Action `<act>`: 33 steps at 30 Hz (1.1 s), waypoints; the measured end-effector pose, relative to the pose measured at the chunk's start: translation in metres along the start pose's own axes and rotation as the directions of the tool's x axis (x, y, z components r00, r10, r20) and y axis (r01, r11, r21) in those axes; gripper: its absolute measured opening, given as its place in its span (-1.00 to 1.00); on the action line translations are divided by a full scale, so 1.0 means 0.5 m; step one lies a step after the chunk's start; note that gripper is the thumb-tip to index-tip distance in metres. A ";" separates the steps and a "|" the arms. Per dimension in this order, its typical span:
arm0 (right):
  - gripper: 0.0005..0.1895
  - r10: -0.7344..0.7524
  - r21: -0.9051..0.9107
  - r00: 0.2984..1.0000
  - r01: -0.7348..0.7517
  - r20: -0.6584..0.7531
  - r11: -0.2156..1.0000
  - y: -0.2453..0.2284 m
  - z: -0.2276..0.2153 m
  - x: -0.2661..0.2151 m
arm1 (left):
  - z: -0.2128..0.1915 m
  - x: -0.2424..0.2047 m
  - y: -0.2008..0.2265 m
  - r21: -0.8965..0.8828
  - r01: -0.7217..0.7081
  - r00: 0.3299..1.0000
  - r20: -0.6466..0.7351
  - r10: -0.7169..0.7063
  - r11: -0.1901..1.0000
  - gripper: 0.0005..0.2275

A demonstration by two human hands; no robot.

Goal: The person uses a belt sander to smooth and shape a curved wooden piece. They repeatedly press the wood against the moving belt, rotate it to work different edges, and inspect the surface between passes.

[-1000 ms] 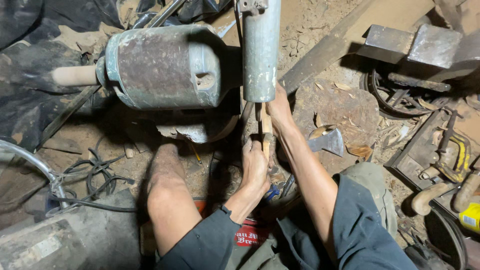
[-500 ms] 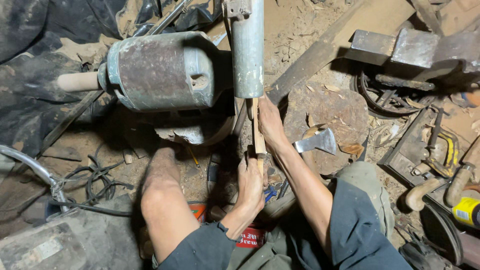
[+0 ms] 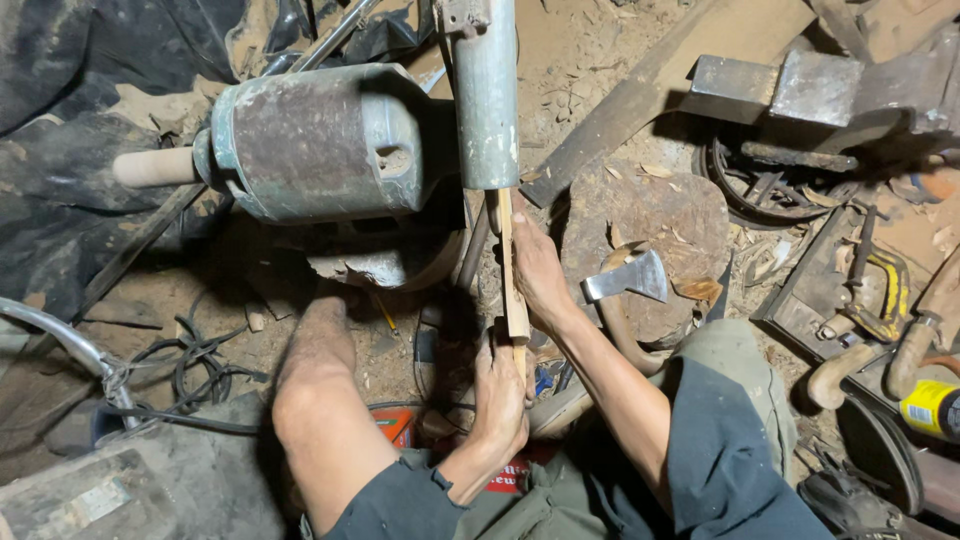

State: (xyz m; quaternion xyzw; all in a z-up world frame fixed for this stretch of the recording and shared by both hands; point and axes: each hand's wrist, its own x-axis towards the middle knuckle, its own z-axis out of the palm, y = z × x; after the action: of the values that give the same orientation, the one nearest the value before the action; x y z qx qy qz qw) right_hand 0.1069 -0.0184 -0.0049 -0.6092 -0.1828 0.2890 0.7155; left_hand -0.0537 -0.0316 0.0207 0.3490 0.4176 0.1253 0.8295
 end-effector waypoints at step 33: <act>-0.50 0.409 0.281 0.896 -0.353 -0.172 0.892 -0.106 -0.063 -0.009 | 0.072 -0.055 0.086 -0.124 0.238 0.928 0.321 -0.188 0.963 -0.61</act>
State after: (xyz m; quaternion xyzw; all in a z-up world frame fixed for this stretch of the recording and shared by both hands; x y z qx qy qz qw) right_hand 0.1329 -0.0500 0.0412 -0.5699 0.0603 0.3732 0.7296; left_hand -0.0392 -0.0313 0.0815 0.2485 0.3080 0.0117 0.9183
